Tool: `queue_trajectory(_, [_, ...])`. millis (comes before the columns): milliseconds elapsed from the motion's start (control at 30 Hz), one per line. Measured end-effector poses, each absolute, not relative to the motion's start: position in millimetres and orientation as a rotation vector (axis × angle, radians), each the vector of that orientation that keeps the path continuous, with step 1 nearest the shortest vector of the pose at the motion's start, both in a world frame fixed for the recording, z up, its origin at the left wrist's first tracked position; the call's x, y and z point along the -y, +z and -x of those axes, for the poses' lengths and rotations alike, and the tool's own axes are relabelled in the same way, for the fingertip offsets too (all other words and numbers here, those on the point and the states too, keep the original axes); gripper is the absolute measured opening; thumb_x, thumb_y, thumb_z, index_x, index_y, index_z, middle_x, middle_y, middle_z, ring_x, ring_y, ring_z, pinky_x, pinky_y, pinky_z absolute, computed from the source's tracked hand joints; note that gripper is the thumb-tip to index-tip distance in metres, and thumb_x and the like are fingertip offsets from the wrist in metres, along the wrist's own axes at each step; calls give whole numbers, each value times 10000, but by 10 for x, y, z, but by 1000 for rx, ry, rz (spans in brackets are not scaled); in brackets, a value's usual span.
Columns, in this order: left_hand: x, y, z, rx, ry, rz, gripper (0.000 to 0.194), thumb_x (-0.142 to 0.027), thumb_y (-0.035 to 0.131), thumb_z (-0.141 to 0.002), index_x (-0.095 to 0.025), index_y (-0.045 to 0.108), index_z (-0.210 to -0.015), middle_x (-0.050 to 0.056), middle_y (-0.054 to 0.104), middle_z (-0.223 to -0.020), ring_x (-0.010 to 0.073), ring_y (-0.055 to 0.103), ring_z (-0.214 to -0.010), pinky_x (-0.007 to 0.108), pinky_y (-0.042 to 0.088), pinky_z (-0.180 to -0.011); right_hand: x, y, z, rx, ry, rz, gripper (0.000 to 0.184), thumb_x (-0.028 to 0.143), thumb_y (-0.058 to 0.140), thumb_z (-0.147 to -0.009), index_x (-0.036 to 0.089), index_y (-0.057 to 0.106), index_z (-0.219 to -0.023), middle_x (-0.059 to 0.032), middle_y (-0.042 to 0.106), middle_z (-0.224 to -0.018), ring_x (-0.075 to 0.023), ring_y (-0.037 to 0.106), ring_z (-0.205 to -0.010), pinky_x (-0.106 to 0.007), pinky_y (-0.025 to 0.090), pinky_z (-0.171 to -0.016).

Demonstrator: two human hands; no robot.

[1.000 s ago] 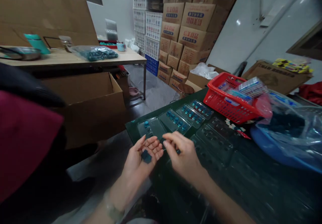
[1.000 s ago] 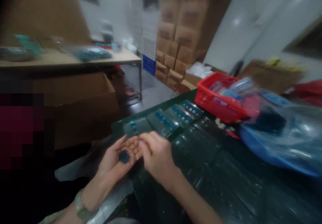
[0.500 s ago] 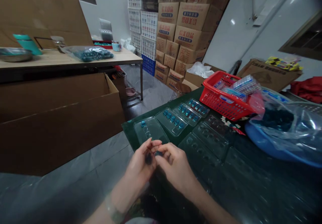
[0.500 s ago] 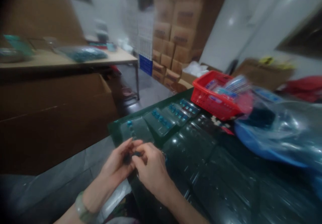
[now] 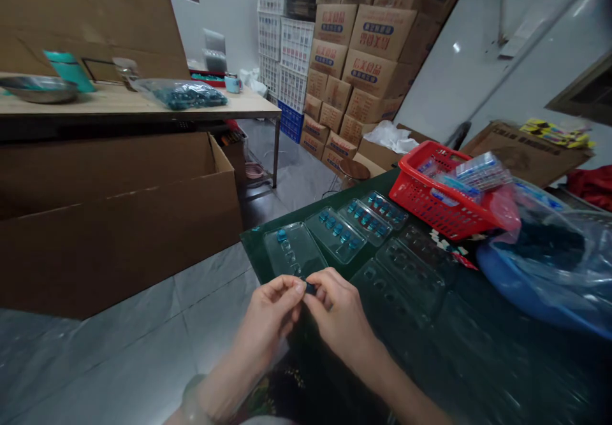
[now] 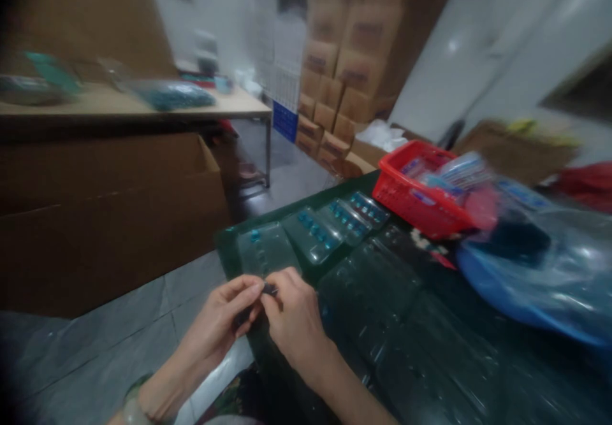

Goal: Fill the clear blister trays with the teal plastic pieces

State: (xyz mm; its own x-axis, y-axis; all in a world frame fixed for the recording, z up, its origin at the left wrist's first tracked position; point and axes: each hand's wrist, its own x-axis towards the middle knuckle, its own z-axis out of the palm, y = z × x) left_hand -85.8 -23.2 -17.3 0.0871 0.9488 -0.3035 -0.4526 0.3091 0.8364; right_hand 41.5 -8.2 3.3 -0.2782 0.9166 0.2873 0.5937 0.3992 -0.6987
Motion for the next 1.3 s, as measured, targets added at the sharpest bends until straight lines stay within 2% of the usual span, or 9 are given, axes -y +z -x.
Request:
queue_trajectory(133, [190, -178, 891, -920, 1141, -562, 145, -265, 618, -672, -121, 611, -695, -16, 479, -495, 42, 382, -420, 139, 200, -349, 50, 11, -396, 1993, 630, 1252, 171, 91, 487, -726, 205, 564, -829, -6, 526, -752, -125, 514, -677, -209, 405, -547])
queue_trajectory(300, [127, -145, 927, -801, 1098, -407, 95, -209, 606, -674, -116, 610, -658, 1, 501, -539, 56, 411, -478, 133, 244, -374, -17, -29, -398, 1913, 769, 1192, 171, 79, 534, -694, 201, 560, -811, 8, 528, -757, -102, 506, -614, -202, 417, -534])
queue_trajectory(500, [116, -199, 954, -807, 1117, -457, 150, -251, 589, -705, -114, 611, -649, -4, 488, -543, 41, 379, -452, 142, 229, -378, -86, -83, -401, 1870, 844, 1109, 160, 109, 548, -722, 202, 601, -841, 1, 556, -785, -100, 510, -627, -216, 428, -563])
queue_trajectory(667, [102, -259, 951, -920, 1329, -514, 94, -226, 633, -667, -132, 636, -660, 13, 552, -815, 14, 369, -458, 155, 234, -373, -115, -48, -304, 1861, 855, 1051, 157, 126, 536, -746, 206, 620, -853, -4, 571, -781, -108, 528, -655, -216, 432, -575])
queue_trajectory(767, [61, -250, 979, -917, 1340, -488, 127, -244, 602, -701, -146, 640, -773, -2, 525, -666, 35, 388, -479, 141, 249, -378, -224, -32, -229, 1883, 844, 1049, 162, 126, 528, -751, 200, 616, -865, -10, 577, -810, -109, 545, -684, -205, 436, -581])
queue_trajectory(833, [27, -236, 1043, -913, 1338, -446, 146, -257, 579, -721, -148, 630, -805, -5, 512, -644, 48, 418, -517, 129, 287, -400, -364, -50, -181, 1931, 788, 1103, 144, 149, 528, -757, 187, 608, -871, -15, 578, -805, -105, 549, -662, -198, 436, -569])
queue_trajectory(900, [-3, -232, 1141, -915, 1367, -398, 151, -267, 570, -725, -158, 621, -816, 0, 523, -715, 57, 446, -561, 129, 319, -417, -540, -92, -129, 2015, 638, 1217, 132, 196, 525, -770, 172, 597, -877, -17, 577, -776, -100, 547, -626, -197, 434, -571])
queue_trajectory(1000, [-30, -266, 1296, -897, 1413, -373, 145, -272, 565, -722, -152, 611, -788, -2, 512, -740, 59, 443, -557, 137, 320, -395, -785, -176, -48, 2143, 412, 1362, 136, 254, 532, -772, 167, 595, -855, -15, 578, -735, -109, 549, -628, -205, 425, -610])
queue_trajectory(1300, [-63, -380, 1396, -888, 1378, -332, 159, -267, 526, -753, -127, 596, -785, 8, 482, -756, 60, 436, -564, 133, 335, -392, -909, -243, 101, 2309, 199, 1527, 171, 348, 514, -776, 196, 592, -764, -36, 594, -735, -164, 562, -665, -251, 371, -578])
